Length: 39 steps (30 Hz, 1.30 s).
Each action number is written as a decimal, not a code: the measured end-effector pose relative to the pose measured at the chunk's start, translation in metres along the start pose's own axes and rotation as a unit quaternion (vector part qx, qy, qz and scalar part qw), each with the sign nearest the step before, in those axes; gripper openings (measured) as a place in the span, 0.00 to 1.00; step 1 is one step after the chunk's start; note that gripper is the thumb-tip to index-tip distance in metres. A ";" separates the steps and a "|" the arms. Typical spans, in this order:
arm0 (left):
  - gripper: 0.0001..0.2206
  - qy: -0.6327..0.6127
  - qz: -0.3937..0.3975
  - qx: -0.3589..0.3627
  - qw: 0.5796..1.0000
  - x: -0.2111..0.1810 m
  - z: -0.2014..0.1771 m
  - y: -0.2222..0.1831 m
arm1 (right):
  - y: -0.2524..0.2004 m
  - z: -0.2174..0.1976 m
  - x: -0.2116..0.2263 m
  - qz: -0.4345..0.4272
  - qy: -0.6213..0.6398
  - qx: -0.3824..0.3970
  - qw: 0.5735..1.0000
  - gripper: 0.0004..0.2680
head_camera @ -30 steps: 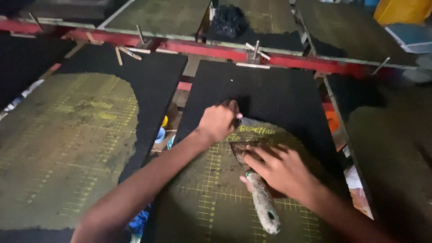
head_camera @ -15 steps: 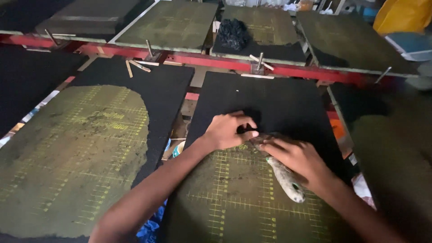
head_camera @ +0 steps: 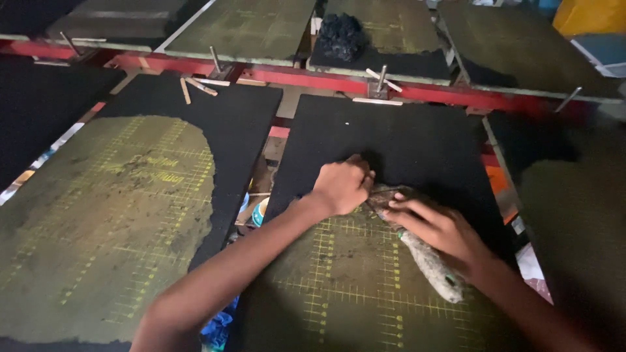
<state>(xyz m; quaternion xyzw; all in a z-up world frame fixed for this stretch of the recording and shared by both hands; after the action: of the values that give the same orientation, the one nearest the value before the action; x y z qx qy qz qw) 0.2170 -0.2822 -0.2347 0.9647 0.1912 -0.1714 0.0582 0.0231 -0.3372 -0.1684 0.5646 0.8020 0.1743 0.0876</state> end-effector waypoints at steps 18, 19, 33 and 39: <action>0.15 0.021 0.072 0.082 0.994 -0.027 -0.013 0.035 | 0.005 -0.013 -0.006 -0.023 -0.117 0.008 0.993 0.07; 0.13 0.041 0.071 0.076 0.994 -0.030 -0.013 0.034 | 0.003 -0.011 -0.008 -0.030 -0.119 0.010 0.992 0.07; 0.16 0.119 0.007 0.012 0.993 -0.012 0.021 0.050 | -0.010 -0.005 -0.053 0.358 0.289 0.179 0.870 0.18; 0.17 0.079 -0.004 0.052 0.995 -0.031 -0.005 0.032 | -0.007 0.000 -0.043 0.424 0.430 0.162 0.780 0.17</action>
<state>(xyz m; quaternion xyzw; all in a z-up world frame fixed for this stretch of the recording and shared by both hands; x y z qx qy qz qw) 0.2045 -0.3219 -0.2177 0.9762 0.1900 -0.1046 -0.0082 0.0317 -0.3799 -0.1738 0.7200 0.4521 0.2863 -0.4419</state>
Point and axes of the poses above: each hand's wrist, its own y-axis towards the middle knuckle, its own z-axis out of the palm, x = y × z, the point moved 6 cm from there along y, towards the middle knuckle, and after that the axes turned 10 degrees about x, right-handed, at the moved point
